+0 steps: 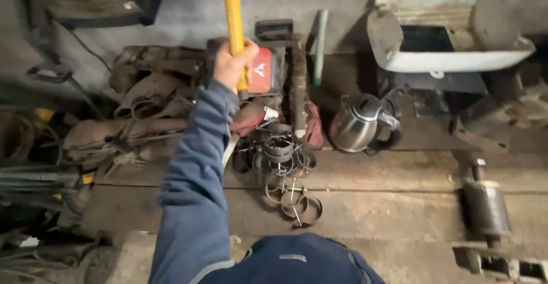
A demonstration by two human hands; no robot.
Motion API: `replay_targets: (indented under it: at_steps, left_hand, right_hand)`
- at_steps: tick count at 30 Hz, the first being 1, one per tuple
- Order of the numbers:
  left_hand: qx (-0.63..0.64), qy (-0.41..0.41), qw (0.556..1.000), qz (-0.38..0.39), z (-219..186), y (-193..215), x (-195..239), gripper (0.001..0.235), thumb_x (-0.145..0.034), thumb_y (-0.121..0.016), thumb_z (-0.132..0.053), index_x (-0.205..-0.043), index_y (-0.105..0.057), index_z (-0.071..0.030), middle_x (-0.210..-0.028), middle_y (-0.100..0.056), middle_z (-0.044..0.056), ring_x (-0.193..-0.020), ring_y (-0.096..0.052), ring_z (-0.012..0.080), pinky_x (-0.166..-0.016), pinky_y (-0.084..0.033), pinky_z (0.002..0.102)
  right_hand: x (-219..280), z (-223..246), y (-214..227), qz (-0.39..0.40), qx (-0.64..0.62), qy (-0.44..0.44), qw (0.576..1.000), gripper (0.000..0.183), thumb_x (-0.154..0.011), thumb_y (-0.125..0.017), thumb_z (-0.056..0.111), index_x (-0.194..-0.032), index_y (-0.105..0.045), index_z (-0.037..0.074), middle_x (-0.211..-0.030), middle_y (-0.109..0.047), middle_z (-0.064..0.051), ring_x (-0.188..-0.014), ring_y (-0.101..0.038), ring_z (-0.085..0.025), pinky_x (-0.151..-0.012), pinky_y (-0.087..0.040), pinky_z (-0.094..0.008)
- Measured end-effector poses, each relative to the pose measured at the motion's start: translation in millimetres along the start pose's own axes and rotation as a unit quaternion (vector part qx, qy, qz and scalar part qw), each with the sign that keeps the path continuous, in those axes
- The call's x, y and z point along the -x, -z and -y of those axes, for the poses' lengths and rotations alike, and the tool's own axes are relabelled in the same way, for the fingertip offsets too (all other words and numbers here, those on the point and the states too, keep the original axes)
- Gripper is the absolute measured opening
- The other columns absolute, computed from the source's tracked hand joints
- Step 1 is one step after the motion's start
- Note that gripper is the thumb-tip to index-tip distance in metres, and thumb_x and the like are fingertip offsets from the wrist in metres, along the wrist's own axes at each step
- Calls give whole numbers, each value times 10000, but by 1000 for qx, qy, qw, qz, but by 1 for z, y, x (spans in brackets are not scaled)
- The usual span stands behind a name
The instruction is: Using a hammer to separate motor rotor from housing and inspecting internal mechanical components.
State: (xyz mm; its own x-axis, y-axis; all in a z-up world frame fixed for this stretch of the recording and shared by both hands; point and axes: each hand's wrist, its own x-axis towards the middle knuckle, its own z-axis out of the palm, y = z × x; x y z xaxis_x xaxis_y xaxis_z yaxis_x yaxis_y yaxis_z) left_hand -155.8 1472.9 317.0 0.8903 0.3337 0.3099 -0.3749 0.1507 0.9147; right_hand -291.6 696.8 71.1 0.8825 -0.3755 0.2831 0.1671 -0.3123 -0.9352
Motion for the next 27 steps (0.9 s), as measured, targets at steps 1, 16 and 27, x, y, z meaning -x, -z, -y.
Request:
replay_targets:
  at_steps: [1, 16, 27]
  left_hand:
    - [2, 6, 1000, 6, -3, -5, 1, 140, -999, -727, -86, -1069, -627, -17, -761, -609, 40, -542, -582, 138, -455, -469, 312]
    - [-89, -103, 989, -63, -77, -36, 82, 165, -997, -718, -43, -985, -555, -61, -701, -575, -1, -547, -542, 78, -496, -427, 250]
    - [-78, -58, 986, -132, -15, -19, 230, 157, -934, -753, -100, -945, -605, -52, -685, -577, -25, -519, -519, 52, -472, -412, 220]
  right_hand:
    - [8, -1, 6, -6, 5, -6, 1000, 601, -972, -685, 252, -1466, -448, 7, -1239, -552, -176, -1041, -527, -247, -944, -417, -392]
    - [-20, 2, 1, -33, 20, -40, 998, 530, -978, -682, 232, -1423, -491, 15, -1175, -559, -176, -974, -516, -243, -888, -408, -387]
    - [-77, 6, -9, 14, 11, -35, 999, 479, -983, -679, 218, -1391, -523, 21, -1128, -565, -176, -925, -508, -240, -847, -401, -383]
